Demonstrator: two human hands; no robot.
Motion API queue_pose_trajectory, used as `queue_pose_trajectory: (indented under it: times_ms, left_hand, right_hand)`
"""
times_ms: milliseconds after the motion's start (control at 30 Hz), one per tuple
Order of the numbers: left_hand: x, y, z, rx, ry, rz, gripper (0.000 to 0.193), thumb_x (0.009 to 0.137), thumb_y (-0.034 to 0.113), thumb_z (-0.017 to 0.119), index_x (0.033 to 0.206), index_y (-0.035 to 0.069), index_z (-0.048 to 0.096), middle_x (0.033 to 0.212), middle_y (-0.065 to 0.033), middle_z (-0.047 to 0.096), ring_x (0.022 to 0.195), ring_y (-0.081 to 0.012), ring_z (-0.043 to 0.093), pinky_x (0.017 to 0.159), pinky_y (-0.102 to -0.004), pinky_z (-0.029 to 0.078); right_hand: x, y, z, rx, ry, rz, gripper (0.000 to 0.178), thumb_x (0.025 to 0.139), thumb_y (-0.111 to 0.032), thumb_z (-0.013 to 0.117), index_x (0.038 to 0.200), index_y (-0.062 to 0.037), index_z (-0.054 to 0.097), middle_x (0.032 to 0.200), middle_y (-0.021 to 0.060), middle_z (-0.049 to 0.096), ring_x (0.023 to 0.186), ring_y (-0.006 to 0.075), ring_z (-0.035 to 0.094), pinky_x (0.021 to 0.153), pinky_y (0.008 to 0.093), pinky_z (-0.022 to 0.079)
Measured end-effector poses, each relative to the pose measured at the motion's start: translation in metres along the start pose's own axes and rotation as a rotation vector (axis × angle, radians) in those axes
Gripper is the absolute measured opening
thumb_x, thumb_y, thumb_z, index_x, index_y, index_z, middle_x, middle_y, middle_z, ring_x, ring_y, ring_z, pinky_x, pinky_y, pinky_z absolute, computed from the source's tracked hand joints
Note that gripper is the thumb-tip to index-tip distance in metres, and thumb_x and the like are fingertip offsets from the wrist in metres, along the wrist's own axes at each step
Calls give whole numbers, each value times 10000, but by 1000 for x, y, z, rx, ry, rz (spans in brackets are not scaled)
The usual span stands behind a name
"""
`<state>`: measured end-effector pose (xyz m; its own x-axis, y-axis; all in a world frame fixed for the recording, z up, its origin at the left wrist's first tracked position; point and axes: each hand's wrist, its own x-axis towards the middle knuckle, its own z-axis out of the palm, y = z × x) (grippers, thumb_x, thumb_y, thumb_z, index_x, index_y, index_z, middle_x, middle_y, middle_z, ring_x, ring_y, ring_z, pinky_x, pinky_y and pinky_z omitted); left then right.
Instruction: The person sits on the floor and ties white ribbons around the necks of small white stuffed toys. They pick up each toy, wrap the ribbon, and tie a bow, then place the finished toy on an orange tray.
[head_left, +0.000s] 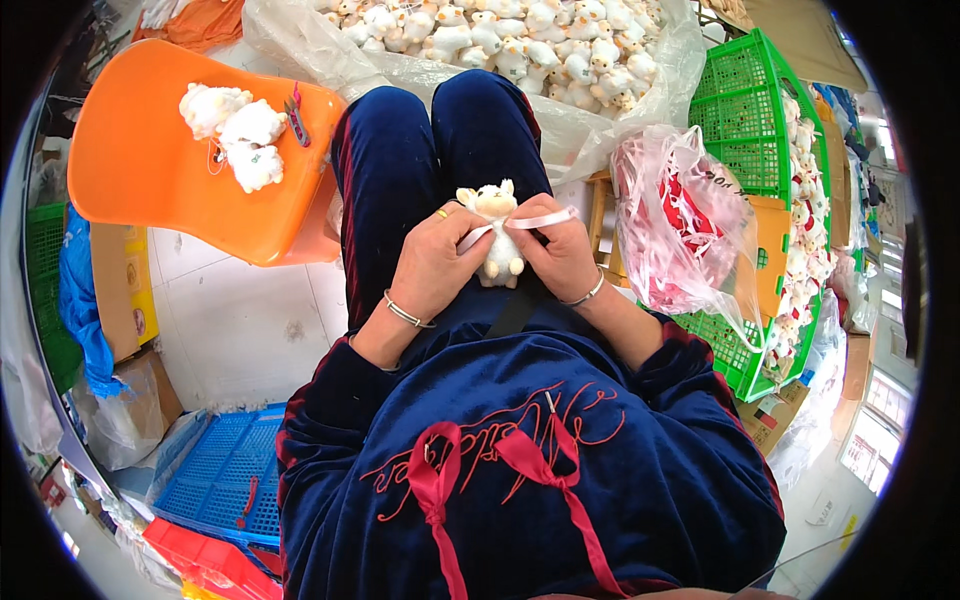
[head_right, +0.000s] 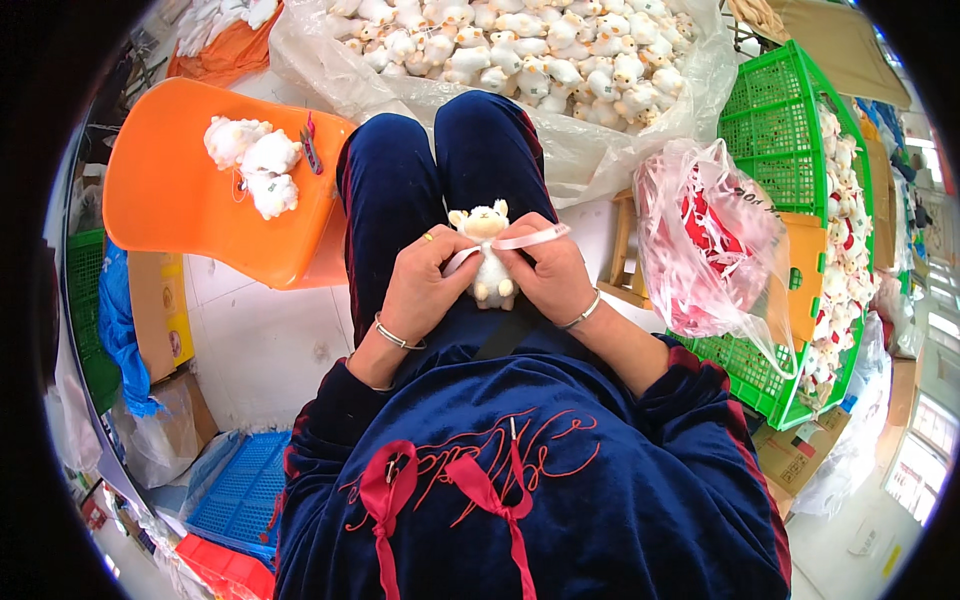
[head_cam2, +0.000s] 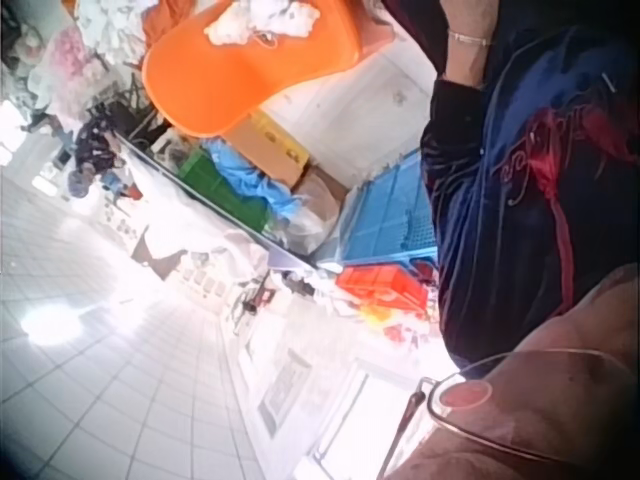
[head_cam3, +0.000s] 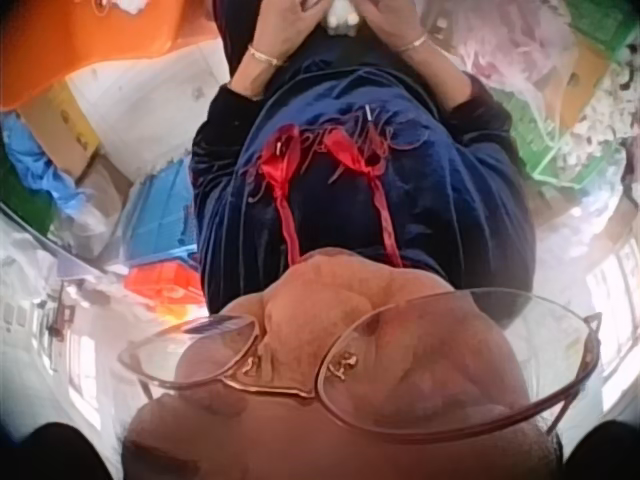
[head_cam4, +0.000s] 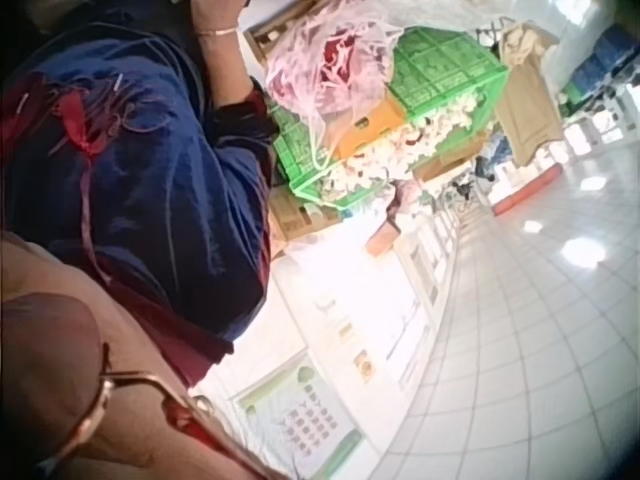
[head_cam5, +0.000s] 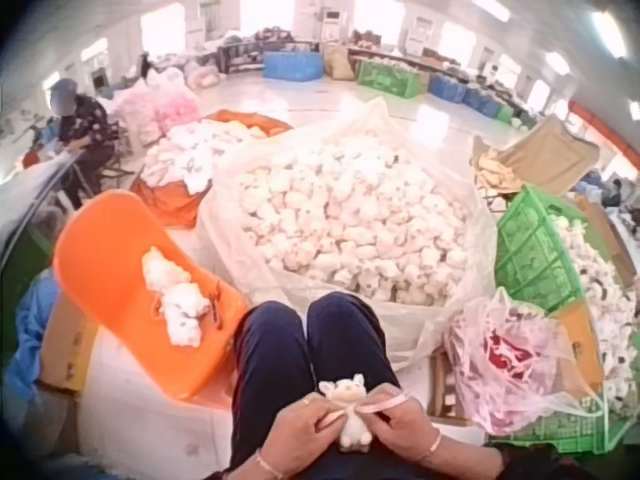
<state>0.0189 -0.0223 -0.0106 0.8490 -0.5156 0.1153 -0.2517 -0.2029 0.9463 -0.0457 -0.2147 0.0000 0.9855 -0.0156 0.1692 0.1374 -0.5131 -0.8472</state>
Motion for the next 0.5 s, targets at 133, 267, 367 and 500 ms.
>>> queue_pose_trajectory:
  times_ms: [133, 267, 367, 500]
  left_hand:
    - [0, 1, 5, -49, 19, -62, 115, 861, 81, 754, 923, -12, 725, 914, -122, 695, 804, -249, 698, 717, -322, 545]
    - [-3, -4, 10, -214, 29, -144, 149, 874, 84, 758, 984, -16, 749, 909, -110, 689, 813, -210, 687, 733, -298, 536]
    - [-3, -4, 12, -300, 30, -192, 185, 878, 76, 756, 1041, -11, 758, 908, -105, 683, 821, -198, 677, 750, -287, 530]
    - [-1, 2, 13, -276, 43, -118, 183, 886, 69, 746, 1051, -10, 755, 912, -97, 673, 822, -191, 663, 752, -291, 525]
  right_hand:
    - [3, 0, -5, 106, -63, 44, 57, 913, 0, 690, 969, -8, 699, 967, 89, 632, 840, 181, 612, 745, 297, 490]
    - [5, 1, -10, 235, -128, 113, 52, 917, -16, 696, 969, -18, 694, 983, 59, 598, 875, 151, 571, 783, 263, 458]
    - [6, 3, -11, 352, -152, 147, 43, 930, -33, 695, 971, -24, 686, 991, 40, 573, 891, 133, 545, 802, 244, 435]
    - [10, 0, -13, 403, -185, 150, 39, 946, -49, 691, 974, -24, 682, 984, 26, 568, 900, 121, 537, 806, 238, 425]
